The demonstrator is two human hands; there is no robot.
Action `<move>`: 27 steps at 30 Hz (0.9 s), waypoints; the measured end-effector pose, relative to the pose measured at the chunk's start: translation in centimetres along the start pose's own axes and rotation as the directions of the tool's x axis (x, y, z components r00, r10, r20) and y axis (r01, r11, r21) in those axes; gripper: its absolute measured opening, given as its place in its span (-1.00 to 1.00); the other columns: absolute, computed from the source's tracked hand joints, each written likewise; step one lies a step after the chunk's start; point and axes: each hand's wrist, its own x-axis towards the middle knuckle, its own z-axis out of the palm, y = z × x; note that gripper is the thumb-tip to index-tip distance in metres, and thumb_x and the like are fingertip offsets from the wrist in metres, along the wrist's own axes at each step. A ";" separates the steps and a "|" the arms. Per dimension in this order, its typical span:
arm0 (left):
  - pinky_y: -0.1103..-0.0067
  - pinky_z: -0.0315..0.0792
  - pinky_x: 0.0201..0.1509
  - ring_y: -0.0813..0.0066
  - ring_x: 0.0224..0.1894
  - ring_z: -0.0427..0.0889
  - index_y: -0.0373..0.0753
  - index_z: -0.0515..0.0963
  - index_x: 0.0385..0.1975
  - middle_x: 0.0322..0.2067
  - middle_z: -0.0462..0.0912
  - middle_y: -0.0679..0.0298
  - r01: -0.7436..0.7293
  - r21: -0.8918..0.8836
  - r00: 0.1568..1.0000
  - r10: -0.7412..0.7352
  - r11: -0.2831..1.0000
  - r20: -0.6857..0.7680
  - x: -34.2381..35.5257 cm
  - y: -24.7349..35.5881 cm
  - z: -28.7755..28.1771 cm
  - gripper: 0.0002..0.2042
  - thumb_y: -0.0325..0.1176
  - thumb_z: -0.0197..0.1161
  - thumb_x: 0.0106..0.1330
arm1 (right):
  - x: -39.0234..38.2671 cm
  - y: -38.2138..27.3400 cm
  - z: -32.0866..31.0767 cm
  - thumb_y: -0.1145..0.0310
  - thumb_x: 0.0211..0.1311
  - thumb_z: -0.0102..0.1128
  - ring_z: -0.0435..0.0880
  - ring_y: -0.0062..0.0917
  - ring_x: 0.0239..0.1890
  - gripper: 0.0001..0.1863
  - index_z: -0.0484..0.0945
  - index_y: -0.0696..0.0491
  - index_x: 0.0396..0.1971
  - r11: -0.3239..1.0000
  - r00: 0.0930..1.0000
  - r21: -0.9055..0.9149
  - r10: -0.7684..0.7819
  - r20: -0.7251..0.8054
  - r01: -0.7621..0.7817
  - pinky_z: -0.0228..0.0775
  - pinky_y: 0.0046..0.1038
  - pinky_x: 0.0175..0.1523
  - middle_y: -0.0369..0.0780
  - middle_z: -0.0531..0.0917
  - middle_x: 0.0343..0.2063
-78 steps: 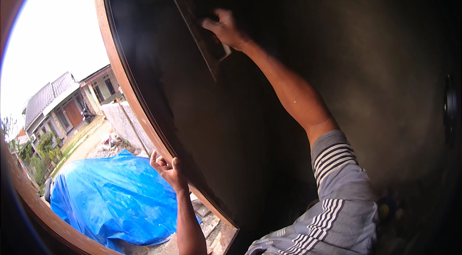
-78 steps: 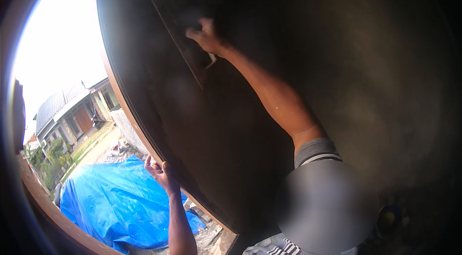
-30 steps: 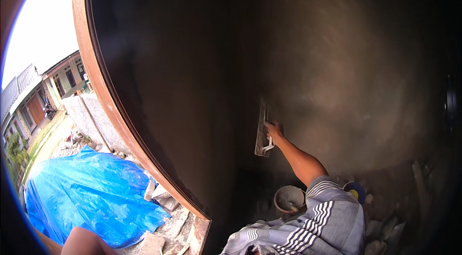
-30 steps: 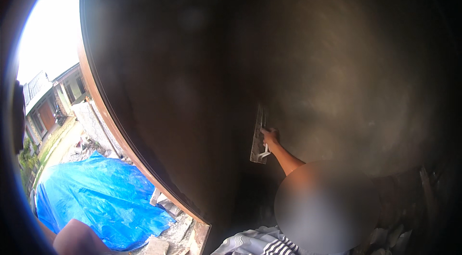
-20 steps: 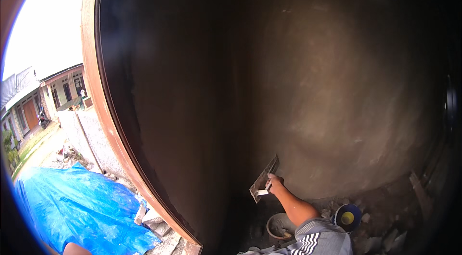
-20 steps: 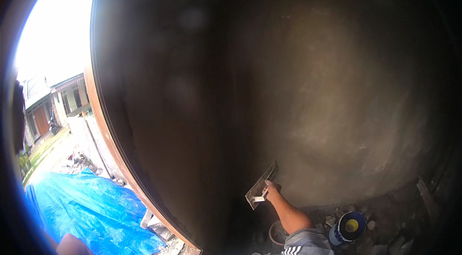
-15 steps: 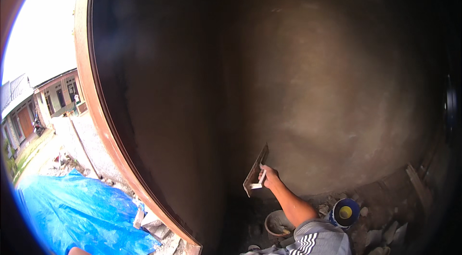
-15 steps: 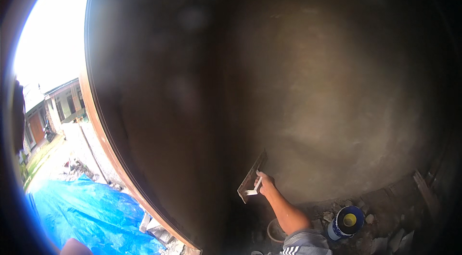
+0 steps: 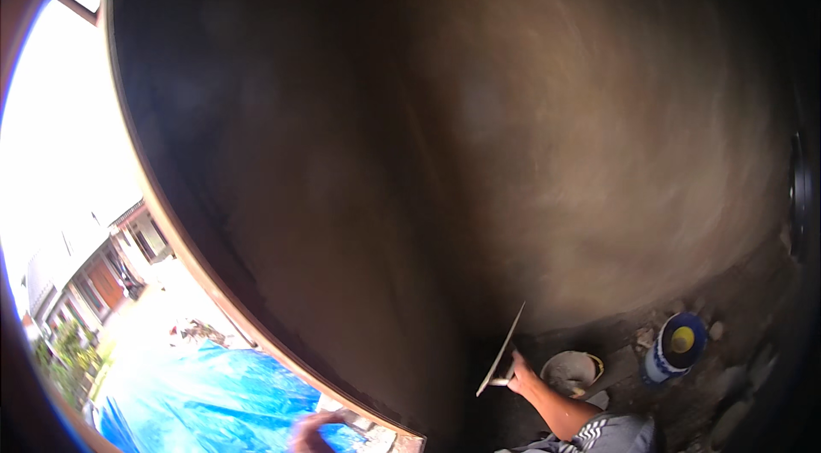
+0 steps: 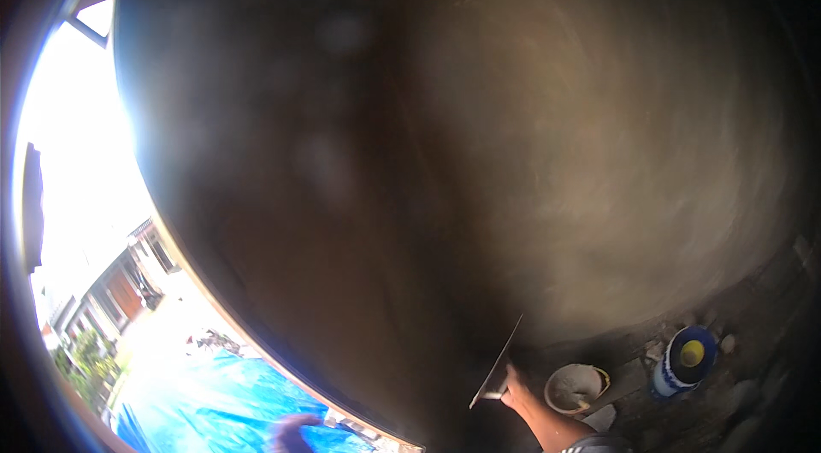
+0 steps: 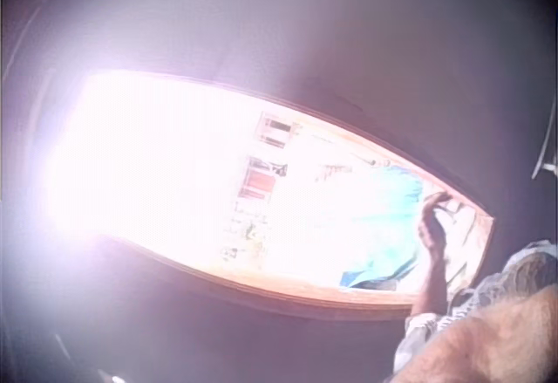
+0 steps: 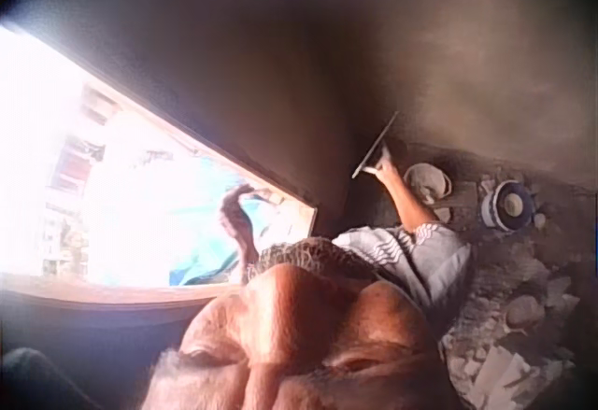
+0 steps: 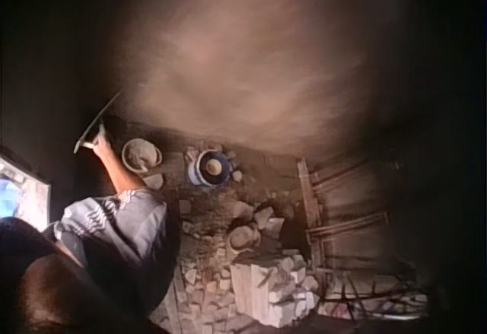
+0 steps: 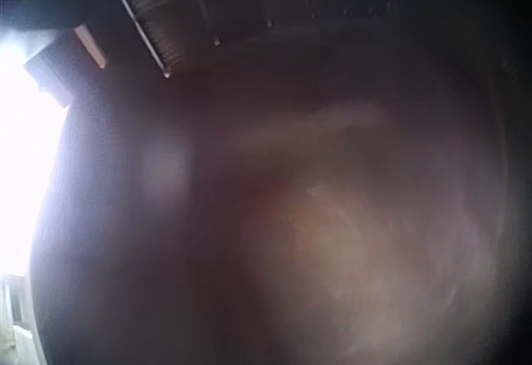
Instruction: The person scoops plaster from a bucket with a trowel and applies it to an interior wall, smoothing the surface with a flat tool. The worker repeatedly reloads the trowel and spreads plaster across the wall area near a window.
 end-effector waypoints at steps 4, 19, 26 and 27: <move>0.39 0.52 -0.11 0.27 -0.25 0.65 -0.38 0.51 -0.17 -0.30 0.65 0.05 0.831 -0.079 0.555 -0.828 0.550 0.074 -9.4 -13.6 1.6 -0.48 0.05 -0.13 0.44 | -6.6 3.0 4.4 0.10 0.43 -0.27 0.52 -0.27 0.04 -0.60 0.40 0.02 0.04 0.976 0.977 0.165 0.114 0.180 -0.145 0.34 0.04 0.16 -0.17 0.54 0.00; 0.42 0.50 0.07 0.30 0.02 0.55 -0.30 0.32 0.18 0.08 0.48 0.09 0.916 -0.332 0.071 -0.720 -0.227 0.690 -18.3 -24.2 23.5 -0.56 -0.15 -0.05 0.44 | -9.7 -6.1 -4.6 0.08 0.26 0.00 0.43 -0.25 0.17 -0.51 0.43 0.08 0.07 0.081 0.805 -0.814 0.116 0.581 0.576 0.28 -0.26 0.23 -0.09 0.51 0.07; 0.41 0.50 0.07 0.31 0.02 0.55 -0.29 0.35 0.15 0.07 0.49 0.09 0.966 -0.259 0.134 -0.855 -0.001 0.502 -15.1 -22.5 29.4 -0.56 -0.13 0.00 0.42 | -7.5 -11.4 -10.0 0.16 0.25 -0.02 0.24 -0.19 0.31 -0.46 0.32 0.09 0.19 0.239 0.821 -0.870 0.296 0.488 0.432 0.05 -0.25 0.36 0.00 0.33 0.23; 0.41 0.50 0.07 0.31 0.02 0.55 -0.29 0.35 0.15 0.07 0.49 0.09 0.975 -0.210 0.159 -0.869 0.066 0.469 -14.0 -22.5 29.4 -0.56 -0.13 0.00 0.41 | -7.4 -14.0 -8.2 0.08 0.26 -0.03 0.18 -0.19 0.34 -0.43 0.32 0.07 0.19 0.176 0.829 -0.935 0.431 0.355 0.309 0.02 -0.22 0.37 -0.02 0.30 0.25</move>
